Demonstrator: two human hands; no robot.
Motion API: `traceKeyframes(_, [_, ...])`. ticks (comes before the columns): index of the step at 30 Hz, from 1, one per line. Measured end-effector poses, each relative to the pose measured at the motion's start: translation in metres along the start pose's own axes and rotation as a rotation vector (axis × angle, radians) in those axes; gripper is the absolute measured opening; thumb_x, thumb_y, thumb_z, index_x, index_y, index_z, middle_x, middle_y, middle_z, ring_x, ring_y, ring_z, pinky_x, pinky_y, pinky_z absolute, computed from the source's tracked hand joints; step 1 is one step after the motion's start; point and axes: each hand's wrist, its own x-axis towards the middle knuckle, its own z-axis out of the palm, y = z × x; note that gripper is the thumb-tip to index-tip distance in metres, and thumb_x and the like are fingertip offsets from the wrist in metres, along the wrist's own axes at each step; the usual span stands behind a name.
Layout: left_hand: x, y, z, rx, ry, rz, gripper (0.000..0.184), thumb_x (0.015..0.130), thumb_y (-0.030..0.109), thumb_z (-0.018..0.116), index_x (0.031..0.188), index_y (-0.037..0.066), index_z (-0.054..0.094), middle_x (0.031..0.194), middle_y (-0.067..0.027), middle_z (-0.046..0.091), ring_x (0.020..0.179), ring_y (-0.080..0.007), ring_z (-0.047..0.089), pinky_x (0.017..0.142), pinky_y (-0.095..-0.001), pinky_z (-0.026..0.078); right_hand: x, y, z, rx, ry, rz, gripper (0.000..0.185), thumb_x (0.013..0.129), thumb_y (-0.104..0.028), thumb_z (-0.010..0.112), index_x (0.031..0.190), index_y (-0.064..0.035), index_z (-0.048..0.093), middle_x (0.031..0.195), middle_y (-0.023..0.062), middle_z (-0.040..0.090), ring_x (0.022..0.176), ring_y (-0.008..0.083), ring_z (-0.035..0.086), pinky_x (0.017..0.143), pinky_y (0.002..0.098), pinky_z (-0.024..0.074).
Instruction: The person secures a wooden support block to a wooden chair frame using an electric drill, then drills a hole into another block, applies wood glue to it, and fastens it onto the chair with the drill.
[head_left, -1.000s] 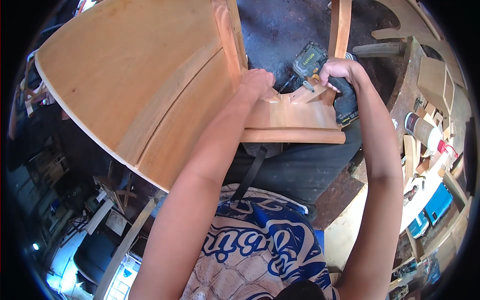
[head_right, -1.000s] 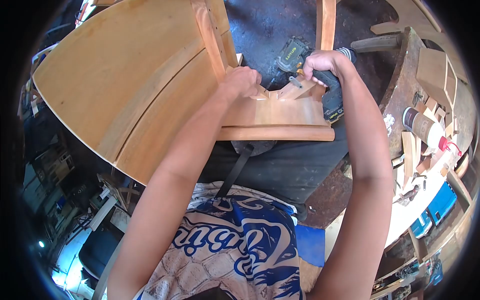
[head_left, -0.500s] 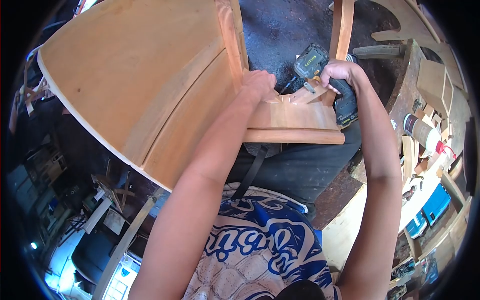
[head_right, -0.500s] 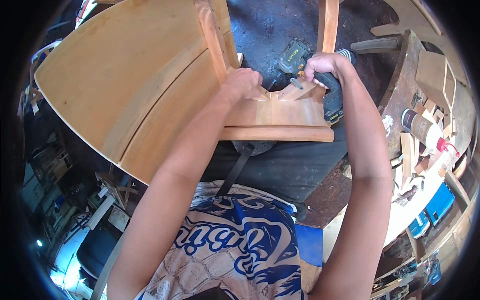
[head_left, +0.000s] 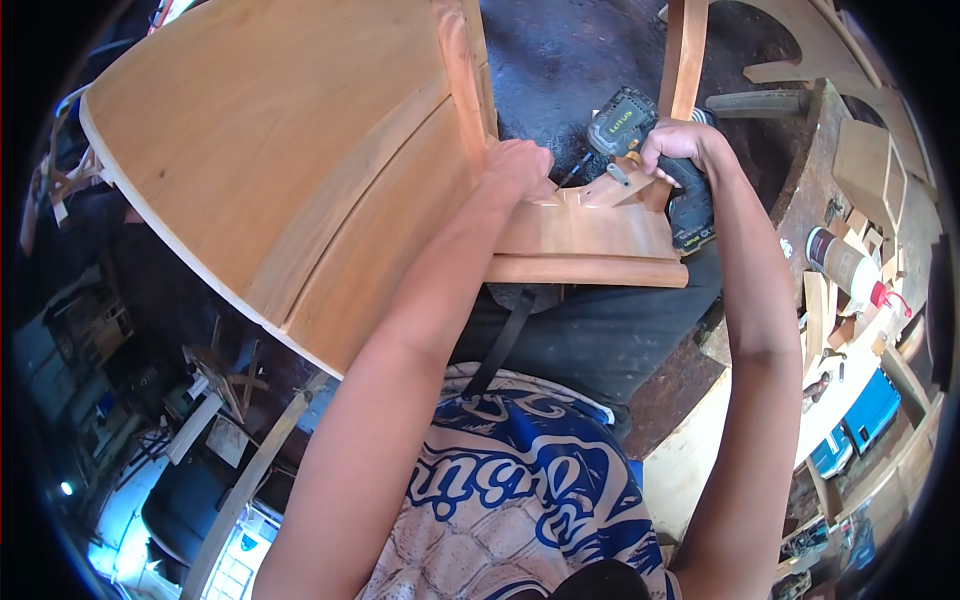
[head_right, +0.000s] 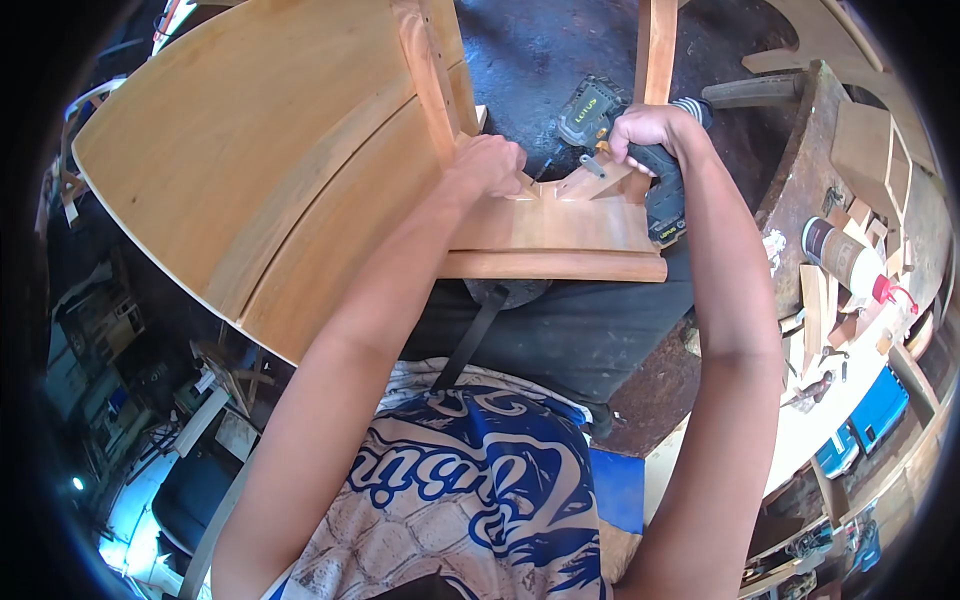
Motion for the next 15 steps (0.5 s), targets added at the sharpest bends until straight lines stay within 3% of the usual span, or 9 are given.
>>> traceKeyframes(5, [-0.0037, 0.0007, -0.0016, -0.016, 0.015, -0.004, 0.026, 0.073, 0.02, 0.069, 0.096, 0.018, 0.079, 0.104, -0.0115, 0.075, 0.105, -0.0311, 0.07, 0.09, -0.041, 0.055, -0.0024, -0.0026, 0.0011, -0.002, 0.015, -0.009, 0.009, 0.069, -0.006, 0.07, 0.076, -0.0012, 0.067, 0.062, 0.0101, 0.06, 0.048, 0.0206, 0.057, 0.045, 0.0351, 0.0487])
traceKeyframes(7, [-0.0054, 0.0009, -0.0016, -0.044, 0.012, -0.009, 0.036, 0.066, 0.02, 0.071, 0.101, 0.016, 0.077, 0.097, -0.0129, 0.075, 0.1, -0.031, 0.07, 0.088, -0.0417, 0.055, -0.0039, -0.0047, 0.002, -0.01, 0.007, -0.005, 0.009, 0.07, -0.007, 0.069, 0.077, -0.0016, 0.067, 0.062, 0.0099, 0.06, 0.048, 0.0205, 0.058, 0.045, 0.035, 0.049])
traceKeyframes(11, [-0.0063, 0.0018, 0.0008, -0.047, 0.009, -0.009, 0.035, 0.066, 0.019, 0.071, 0.1, 0.017, 0.078, 0.097, -0.0123, 0.075, 0.1, -0.0312, 0.07, 0.088, -0.042, 0.055, -0.0047, -0.0067, 0.0056, -0.027, 0.009, 0.03, 0.009, 0.07, -0.007, 0.068, 0.078, -0.0035, 0.067, 0.062, 0.0089, 0.059, 0.048, 0.0199, 0.057, 0.047, 0.0347, 0.0496])
traceKeyframes(13, [-0.0026, 0.0021, 0.0059, -0.02, 0.036, -0.036, 0.02, 0.079, 0.02, 0.066, 0.094, 0.02, 0.08, 0.104, -0.0091, 0.076, 0.105, -0.029, 0.071, 0.089, -0.041, 0.056, -0.0047, -0.0082, 0.0063, -0.019, 0.002, 0.06, 0.008, 0.07, -0.008, 0.067, 0.077, -0.0043, 0.066, 0.062, 0.0086, 0.059, 0.048, 0.0197, 0.057, 0.047, 0.0347, 0.0492])
traceKeyframes(15, [-0.0047, 0.0029, 0.0043, -0.024, 0.039, -0.031, 0.02, 0.08, 0.021, 0.066, 0.094, 0.019, 0.08, 0.103, -0.0085, 0.076, 0.105, -0.0288, 0.071, 0.089, -0.0408, 0.056, -0.002, -0.0052, 0.0045, -0.011, -0.006, 0.091, 0.007, 0.071, -0.008, 0.067, 0.077, -0.005, 0.066, 0.062, 0.0083, 0.058, 0.048, 0.0195, 0.056, 0.047, 0.0347, 0.0488])
